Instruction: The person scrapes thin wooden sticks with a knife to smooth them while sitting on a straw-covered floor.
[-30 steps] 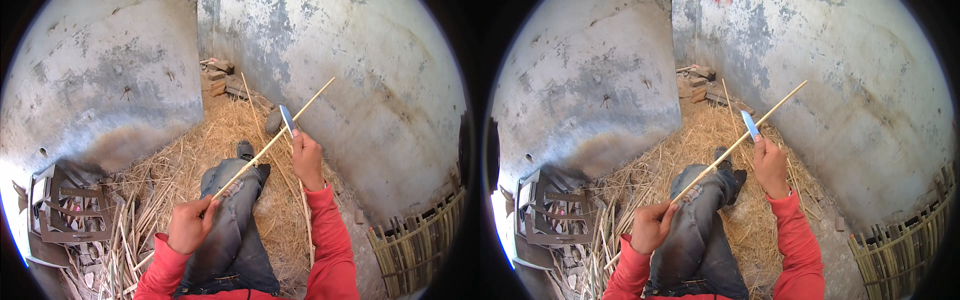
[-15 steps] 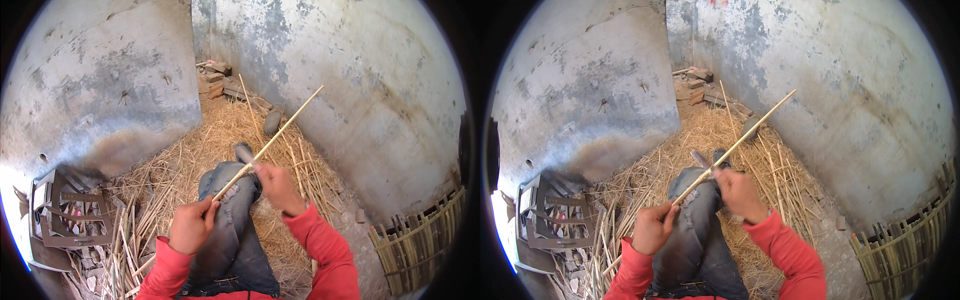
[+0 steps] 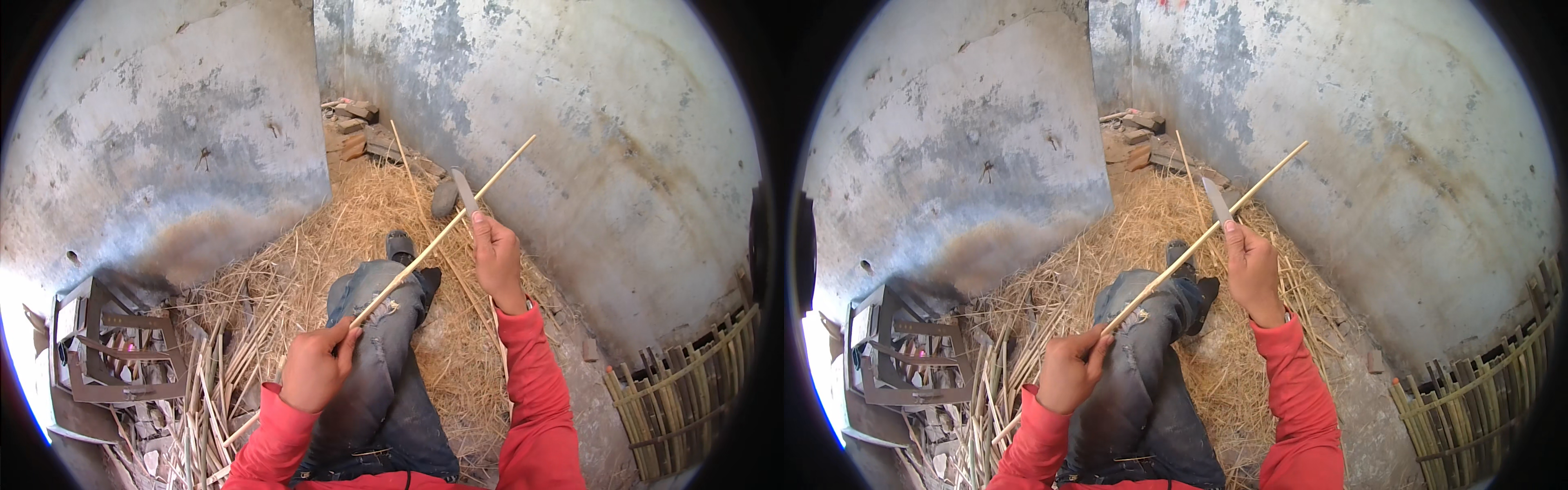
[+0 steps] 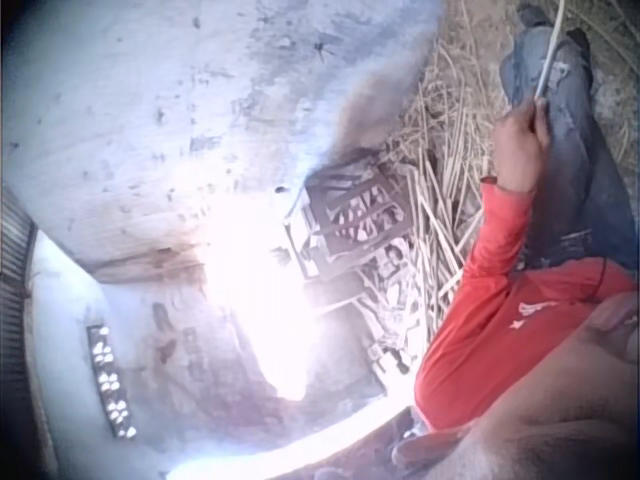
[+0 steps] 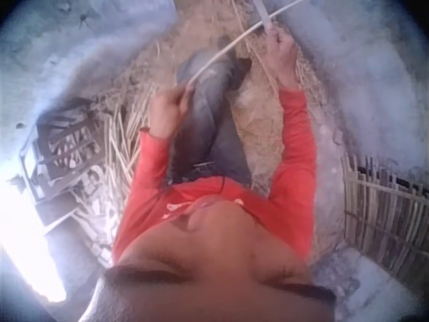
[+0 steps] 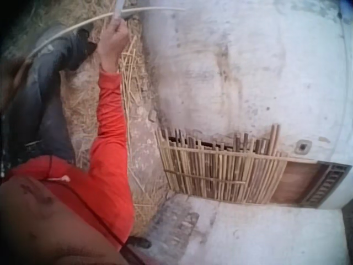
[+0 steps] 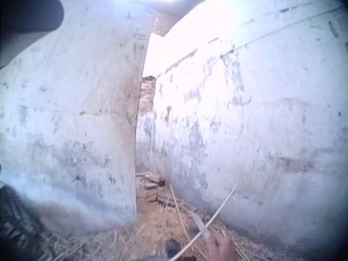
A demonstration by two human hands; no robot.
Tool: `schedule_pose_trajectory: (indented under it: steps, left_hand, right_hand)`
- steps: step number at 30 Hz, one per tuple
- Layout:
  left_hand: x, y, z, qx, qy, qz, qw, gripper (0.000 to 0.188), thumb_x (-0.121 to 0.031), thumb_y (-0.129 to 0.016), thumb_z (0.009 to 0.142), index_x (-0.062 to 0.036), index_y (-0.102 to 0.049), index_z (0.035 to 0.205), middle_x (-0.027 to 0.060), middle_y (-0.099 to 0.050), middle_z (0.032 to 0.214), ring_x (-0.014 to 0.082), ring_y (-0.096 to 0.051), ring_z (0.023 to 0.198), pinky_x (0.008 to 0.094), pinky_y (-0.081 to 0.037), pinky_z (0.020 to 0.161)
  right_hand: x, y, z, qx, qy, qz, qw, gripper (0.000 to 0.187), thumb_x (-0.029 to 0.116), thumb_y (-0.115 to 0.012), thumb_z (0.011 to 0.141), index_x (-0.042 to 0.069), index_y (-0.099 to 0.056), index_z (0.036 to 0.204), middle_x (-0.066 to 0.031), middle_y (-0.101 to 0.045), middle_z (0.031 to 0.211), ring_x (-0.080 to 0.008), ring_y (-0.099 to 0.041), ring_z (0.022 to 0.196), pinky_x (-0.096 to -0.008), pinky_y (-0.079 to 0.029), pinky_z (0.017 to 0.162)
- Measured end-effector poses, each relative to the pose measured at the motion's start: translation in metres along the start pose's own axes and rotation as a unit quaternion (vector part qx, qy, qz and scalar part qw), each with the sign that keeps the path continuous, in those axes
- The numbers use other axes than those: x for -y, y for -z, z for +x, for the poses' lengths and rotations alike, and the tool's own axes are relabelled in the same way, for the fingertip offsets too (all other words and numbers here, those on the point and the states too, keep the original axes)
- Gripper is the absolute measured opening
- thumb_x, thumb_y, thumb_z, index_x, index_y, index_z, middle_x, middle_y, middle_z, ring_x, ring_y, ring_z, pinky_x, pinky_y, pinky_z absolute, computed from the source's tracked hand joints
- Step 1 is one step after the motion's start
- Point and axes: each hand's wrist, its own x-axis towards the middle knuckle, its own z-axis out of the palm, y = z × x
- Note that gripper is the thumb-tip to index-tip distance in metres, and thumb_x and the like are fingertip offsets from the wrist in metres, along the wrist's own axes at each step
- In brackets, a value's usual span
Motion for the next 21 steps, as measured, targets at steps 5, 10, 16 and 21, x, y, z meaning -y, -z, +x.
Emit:
schedule_pose_trajectory:
  steps: [5, 10, 16, 21]
  left_hand:
    - [0.017, 0.011, -0.009, -0.011, -0.013, -0.040, 0.999, 0.019, -0.010, -0.074, 0.094, 0.0018, -0.077, 0.108, 0.0146, -0.061, 0.062, 0.0165, -0.053, 0.049, 0.0332, -0.043, 0.052]
    - [0.032, 0.034, -0.019, 0.011, -0.015, -0.006, 1.000, 0.019, -0.006, -0.077, 0.091, 0.0042, -0.077, 0.106, 0.0156, -0.062, 0.064, 0.0176, -0.056, 0.050, 0.0321, -0.042, 0.051]
    - [0.051, 0.056, -0.015, 0.014, -0.080, 0.064, 0.995, 0.019, -0.004, -0.077, 0.088, 0.0027, -0.077, 0.106, 0.0149, -0.060, 0.063, 0.0227, -0.056, 0.051, 0.0345, -0.042, 0.051]
    - [0.051, 0.062, -0.015, 0.010, -0.095, 0.095, 0.991, 0.020, -0.005, -0.078, 0.088, 0.0009, -0.077, 0.106, 0.0147, -0.060, 0.064, 0.0248, -0.057, 0.051, 0.0359, -0.042, 0.051]
  right_hand:
    - [-0.018, 0.003, 0.001, 0.053, -0.006, -0.070, 0.996, 0.036, 0.029, -0.055, 0.107, -0.001, -0.064, 0.090, -0.0070, -0.050, 0.062, -0.0167, -0.047, 0.057, -0.0371, -0.037, 0.055]
    - [-0.029, 0.012, 0.014, -0.033, 0.053, -0.031, 0.998, 0.033, 0.021, -0.057, 0.103, 0.001, -0.061, 0.129, -0.0086, -0.062, 0.080, -0.0161, -0.056, 0.072, -0.0339, -0.046, 0.067]
    - [-0.067, 0.035, 0.048, -0.077, 0.072, -0.082, 0.991, 0.044, 0.017, -0.057, 0.103, 0.009, -0.060, 0.146, -0.0075, -0.064, 0.082, -0.0117, -0.054, 0.072, -0.0310, -0.048, 0.068]
    - [-0.073, 0.037, 0.060, -0.100, 0.045, -0.087, 0.990, 0.041, 0.015, -0.059, 0.103, 0.015, -0.062, 0.144, -0.0014, -0.056, 0.071, -0.0082, -0.045, 0.061, -0.0307, -0.041, 0.056]
